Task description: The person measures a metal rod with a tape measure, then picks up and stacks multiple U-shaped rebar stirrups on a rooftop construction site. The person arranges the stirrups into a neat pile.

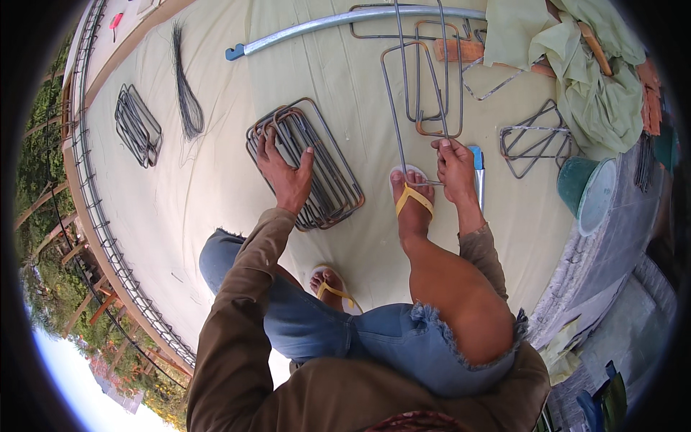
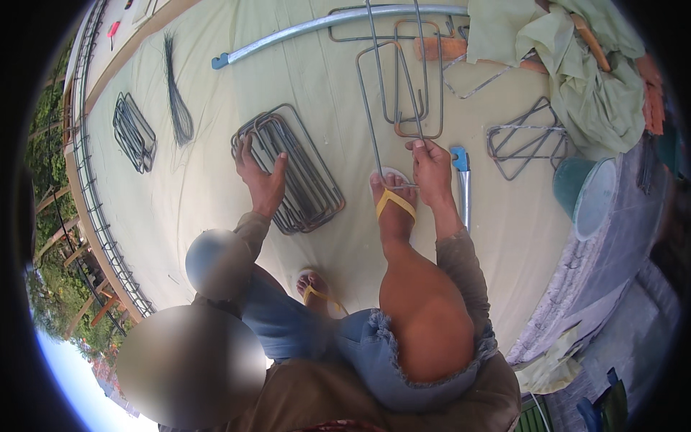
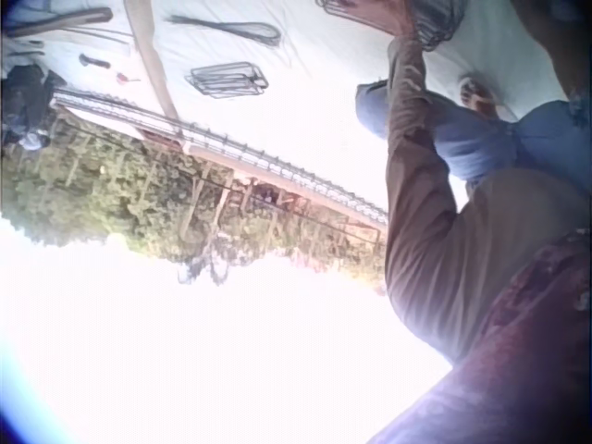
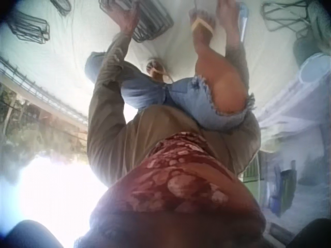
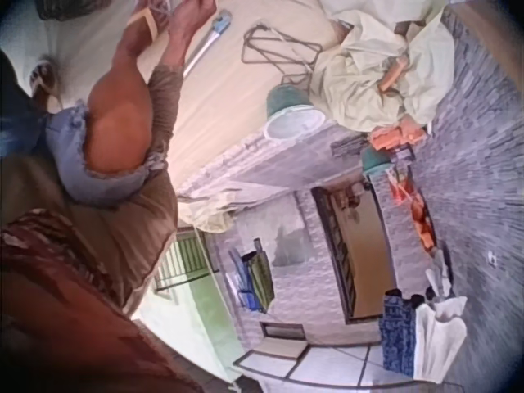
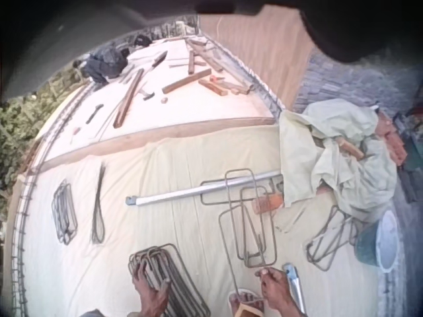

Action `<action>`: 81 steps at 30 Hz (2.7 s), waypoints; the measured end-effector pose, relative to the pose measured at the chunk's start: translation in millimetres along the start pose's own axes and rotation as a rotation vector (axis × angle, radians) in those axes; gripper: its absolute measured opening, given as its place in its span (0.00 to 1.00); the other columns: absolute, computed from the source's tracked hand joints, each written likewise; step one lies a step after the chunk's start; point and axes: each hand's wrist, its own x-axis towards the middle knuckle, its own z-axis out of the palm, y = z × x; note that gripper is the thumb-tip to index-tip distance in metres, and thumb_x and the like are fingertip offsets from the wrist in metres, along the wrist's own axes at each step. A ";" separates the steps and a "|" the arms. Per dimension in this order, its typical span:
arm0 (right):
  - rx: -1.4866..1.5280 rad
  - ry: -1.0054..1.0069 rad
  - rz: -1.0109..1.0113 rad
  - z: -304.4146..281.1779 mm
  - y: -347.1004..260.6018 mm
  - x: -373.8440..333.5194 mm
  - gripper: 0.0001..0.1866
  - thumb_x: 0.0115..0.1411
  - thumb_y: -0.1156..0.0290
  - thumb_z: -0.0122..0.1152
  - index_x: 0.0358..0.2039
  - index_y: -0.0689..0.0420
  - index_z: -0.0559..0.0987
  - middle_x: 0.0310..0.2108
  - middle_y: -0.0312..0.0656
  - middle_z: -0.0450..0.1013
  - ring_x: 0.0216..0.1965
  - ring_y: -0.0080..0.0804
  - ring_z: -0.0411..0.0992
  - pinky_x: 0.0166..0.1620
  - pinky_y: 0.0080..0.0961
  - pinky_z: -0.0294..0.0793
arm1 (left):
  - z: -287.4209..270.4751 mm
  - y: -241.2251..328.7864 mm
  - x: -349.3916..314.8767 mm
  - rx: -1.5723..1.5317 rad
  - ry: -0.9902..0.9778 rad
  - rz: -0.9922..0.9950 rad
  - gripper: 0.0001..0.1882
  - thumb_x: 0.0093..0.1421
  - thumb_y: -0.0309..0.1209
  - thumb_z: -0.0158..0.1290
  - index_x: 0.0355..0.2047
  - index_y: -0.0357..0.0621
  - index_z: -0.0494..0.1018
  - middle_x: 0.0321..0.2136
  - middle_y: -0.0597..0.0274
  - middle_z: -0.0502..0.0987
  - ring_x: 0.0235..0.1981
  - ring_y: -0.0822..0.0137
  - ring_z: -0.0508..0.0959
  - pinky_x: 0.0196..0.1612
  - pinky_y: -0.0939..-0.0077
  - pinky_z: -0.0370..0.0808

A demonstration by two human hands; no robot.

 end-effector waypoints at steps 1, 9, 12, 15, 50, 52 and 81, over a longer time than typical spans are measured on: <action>-0.047 -0.005 -0.021 -3.8 -3.3 -5.3 0.15 0.71 0.63 0.52 0.37 0.62 0.79 0.17 0.25 0.59 0.14 0.11 0.51 0.17 0.16 0.47 | 4.4 13.8 9.4 -0.011 -0.026 0.085 0.44 0.59 0.43 0.60 0.67 0.35 0.52 0.66 0.37 0.51 0.69 0.42 0.49 0.69 0.50 0.49; -0.432 -0.142 -0.191 -29.0 -18.5 -42.1 0.16 0.70 0.63 0.53 0.40 0.64 0.81 0.21 0.31 0.68 0.22 0.16 0.61 0.28 0.18 0.62 | 60.0 125.2 150.9 -0.566 -0.174 0.076 0.49 0.58 0.57 0.58 0.63 0.26 0.57 0.58 0.35 0.68 0.58 0.48 0.70 0.61 0.63 0.67; -0.419 -0.170 -0.264 -31.4 -13.3 -47.4 0.16 0.70 0.62 0.54 0.39 0.64 0.80 0.18 0.27 0.62 0.18 0.12 0.55 0.22 0.16 0.54 | 46.0 136.3 171.2 -0.367 -0.272 0.039 0.38 0.59 0.58 0.57 0.45 0.26 0.76 0.37 0.50 0.81 0.37 0.61 0.80 0.43 0.67 0.77; -0.492 -0.174 -0.283 -44.4 -14.5 -49.7 0.16 0.69 0.62 0.55 0.40 0.64 0.82 0.21 0.29 0.66 0.24 0.14 0.60 0.29 0.17 0.62 | 34.6 145.5 159.0 -0.727 -0.324 -0.081 0.26 0.64 0.47 0.57 0.37 0.28 0.76 0.17 0.70 0.64 0.16 0.78 0.64 0.21 0.81 0.66; -0.553 0.491 -0.413 -43.2 48.8 53.0 0.26 0.62 0.63 0.63 0.53 0.67 0.69 0.47 0.53 0.70 0.40 0.39 0.75 0.44 0.35 0.74 | 17.4 111.2 88.9 -0.894 -0.143 -0.308 0.18 0.67 0.41 0.54 0.40 0.35 0.75 0.16 0.76 0.59 0.15 0.82 0.57 0.17 0.84 0.56; -0.555 0.417 -0.319 -57.1 45.7 70.2 0.25 0.62 0.64 0.63 0.53 0.67 0.68 0.46 0.52 0.71 0.39 0.39 0.75 0.44 0.34 0.74 | 16.3 112.2 87.6 -0.892 -0.154 -0.288 0.18 0.67 0.41 0.54 0.40 0.35 0.75 0.16 0.76 0.59 0.15 0.82 0.57 0.17 0.84 0.55; 0.225 0.255 -0.040 -54.1 14.2 64.1 0.11 0.69 0.72 0.48 0.49 0.62 0.70 0.43 0.49 0.74 0.33 0.35 0.78 0.36 0.31 0.83 | -1.7 83.4 92.3 -1.166 -0.242 -0.426 0.16 0.69 0.39 0.52 0.40 0.35 0.73 0.16 0.76 0.52 0.16 0.81 0.50 0.17 0.83 0.50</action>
